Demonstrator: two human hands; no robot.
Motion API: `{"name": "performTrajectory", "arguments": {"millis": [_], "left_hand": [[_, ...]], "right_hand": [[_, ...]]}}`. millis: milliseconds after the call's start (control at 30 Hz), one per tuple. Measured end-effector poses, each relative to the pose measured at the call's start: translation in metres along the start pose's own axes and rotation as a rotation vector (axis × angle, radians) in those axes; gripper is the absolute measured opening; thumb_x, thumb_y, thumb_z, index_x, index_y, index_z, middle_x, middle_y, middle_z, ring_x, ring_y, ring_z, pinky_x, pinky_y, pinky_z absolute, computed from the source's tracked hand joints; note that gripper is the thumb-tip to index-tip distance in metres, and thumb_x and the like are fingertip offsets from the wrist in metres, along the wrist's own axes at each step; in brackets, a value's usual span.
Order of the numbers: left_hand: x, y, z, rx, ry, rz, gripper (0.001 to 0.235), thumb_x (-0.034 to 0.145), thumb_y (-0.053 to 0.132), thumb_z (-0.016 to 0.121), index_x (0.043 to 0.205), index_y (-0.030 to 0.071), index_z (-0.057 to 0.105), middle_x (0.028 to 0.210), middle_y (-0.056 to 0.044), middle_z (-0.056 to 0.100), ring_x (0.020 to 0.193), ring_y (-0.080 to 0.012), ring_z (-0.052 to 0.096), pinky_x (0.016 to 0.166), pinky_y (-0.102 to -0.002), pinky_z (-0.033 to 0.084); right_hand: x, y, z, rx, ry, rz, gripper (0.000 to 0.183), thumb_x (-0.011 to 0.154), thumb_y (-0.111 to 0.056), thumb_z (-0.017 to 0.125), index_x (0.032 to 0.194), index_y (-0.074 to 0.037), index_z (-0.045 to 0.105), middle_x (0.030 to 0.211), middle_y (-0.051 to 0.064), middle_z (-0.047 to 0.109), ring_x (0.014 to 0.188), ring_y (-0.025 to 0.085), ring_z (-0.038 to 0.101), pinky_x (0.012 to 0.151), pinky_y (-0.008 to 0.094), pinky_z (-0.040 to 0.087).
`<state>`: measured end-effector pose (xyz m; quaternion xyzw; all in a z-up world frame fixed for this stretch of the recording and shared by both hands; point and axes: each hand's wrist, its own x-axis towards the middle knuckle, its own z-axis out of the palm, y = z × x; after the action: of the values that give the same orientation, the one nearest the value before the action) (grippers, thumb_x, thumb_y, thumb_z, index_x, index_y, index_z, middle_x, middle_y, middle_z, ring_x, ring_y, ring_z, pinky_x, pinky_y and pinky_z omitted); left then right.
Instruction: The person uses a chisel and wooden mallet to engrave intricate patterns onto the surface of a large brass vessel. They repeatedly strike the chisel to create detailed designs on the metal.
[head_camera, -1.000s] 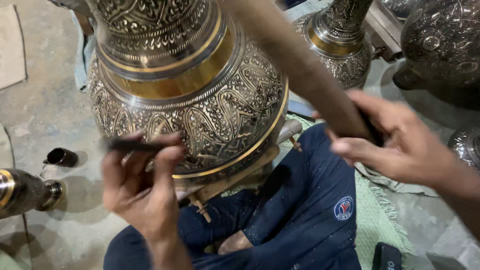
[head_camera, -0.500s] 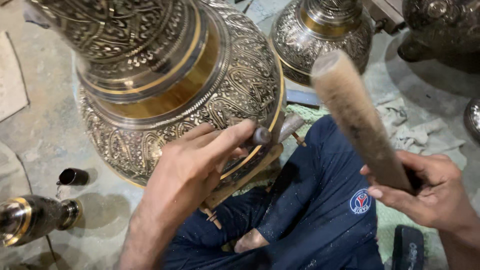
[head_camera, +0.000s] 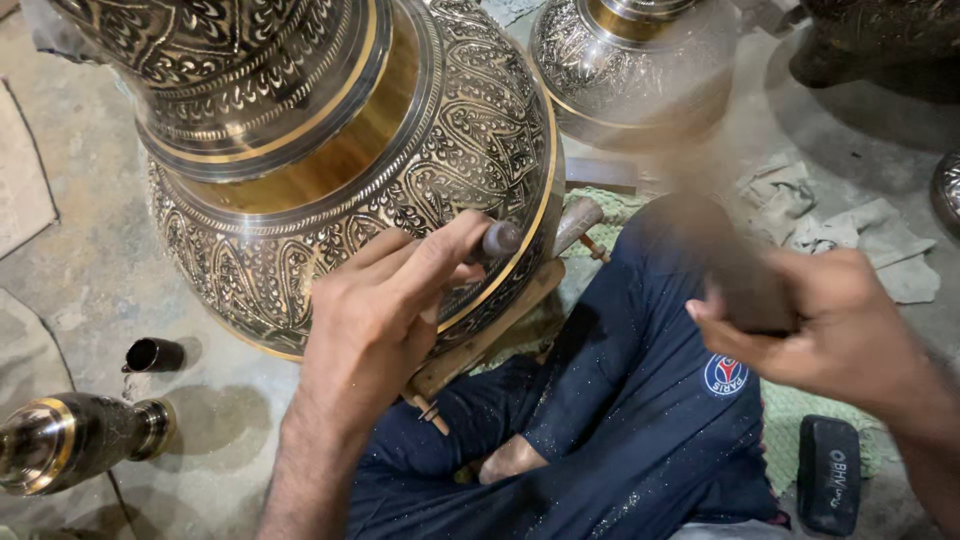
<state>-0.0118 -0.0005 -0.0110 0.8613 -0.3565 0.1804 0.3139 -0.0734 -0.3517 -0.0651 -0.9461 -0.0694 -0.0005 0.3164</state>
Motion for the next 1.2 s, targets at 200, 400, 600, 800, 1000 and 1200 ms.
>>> {"name": "performTrajectory", "arguments": {"millis": [200,400,600,800,1000,1200], "left_hand": [[-0.002,-0.001,-0.001,0.008,-0.001,0.021,0.065,0.078,-0.01,0.071,0.138,0.012,0.059,0.099,-0.002,0.076,0.08,-0.0226,0.066,0.072,-0.036,0.056],[-0.002,0.0,-0.002,-0.003,-0.026,-0.002,0.066,0.076,-0.011,0.069,0.137,0.012,0.06,0.096,-0.003,0.076,0.08,-0.0223,0.067,0.071,-0.036,0.056],[0.002,-0.001,-0.004,0.028,-0.053,0.058,0.051,0.075,-0.011,0.07,0.12,0.012,0.059,0.099,-0.006,0.074,0.085,-0.0258,0.068,0.073,-0.038,0.057],[0.006,0.0,-0.01,-0.013,-0.093,0.098,0.055,0.07,-0.01,0.067,0.122,0.007,0.062,0.106,-0.01,0.073,0.094,-0.0314,0.068,0.077,-0.04,0.058],[0.009,-0.005,-0.009,0.032,-0.18,0.084,0.036,0.083,0.002,0.074,0.116,0.009,0.062,0.104,-0.008,0.075,0.085,-0.0283,0.067,0.072,-0.039,0.057],[0.009,-0.008,-0.009,0.02,-0.189,0.12,0.041,0.09,0.006,0.069,0.129,0.013,0.06,0.112,-0.007,0.076,0.093,-0.0277,0.072,0.079,-0.039,0.06]], "right_hand": [[0.021,-0.026,-0.003,-0.1,-0.11,-0.006,0.048,0.074,-0.018,0.086,0.118,-0.007,0.07,0.063,0.007,0.074,0.052,0.015,0.069,0.047,0.033,0.054],[0.027,-0.032,-0.001,-0.162,-0.128,0.024,0.033,0.078,-0.02,0.084,0.108,-0.013,0.072,0.062,0.002,0.076,0.053,0.012,0.07,0.046,0.03,0.056],[0.025,-0.015,0.011,-0.074,-0.069,-0.103,0.023,0.076,-0.015,0.08,0.096,-0.01,0.069,0.061,-0.002,0.072,0.05,0.008,0.067,0.046,0.025,0.052],[0.024,-0.019,0.021,-0.017,0.078,-0.255,0.024,0.071,-0.011,0.081,0.091,-0.004,0.069,0.057,0.001,0.069,0.044,0.008,0.067,0.041,0.026,0.052],[0.023,-0.024,0.026,0.055,0.184,-0.428,0.03,0.08,-0.014,0.078,0.105,0.0,0.067,0.076,0.003,0.072,0.062,0.007,0.07,0.055,0.024,0.055],[0.021,-0.011,0.039,0.051,0.186,-0.246,0.024,0.079,-0.014,0.081,0.099,-0.003,0.072,0.062,0.003,0.072,0.045,0.009,0.064,0.04,0.026,0.049]]}}
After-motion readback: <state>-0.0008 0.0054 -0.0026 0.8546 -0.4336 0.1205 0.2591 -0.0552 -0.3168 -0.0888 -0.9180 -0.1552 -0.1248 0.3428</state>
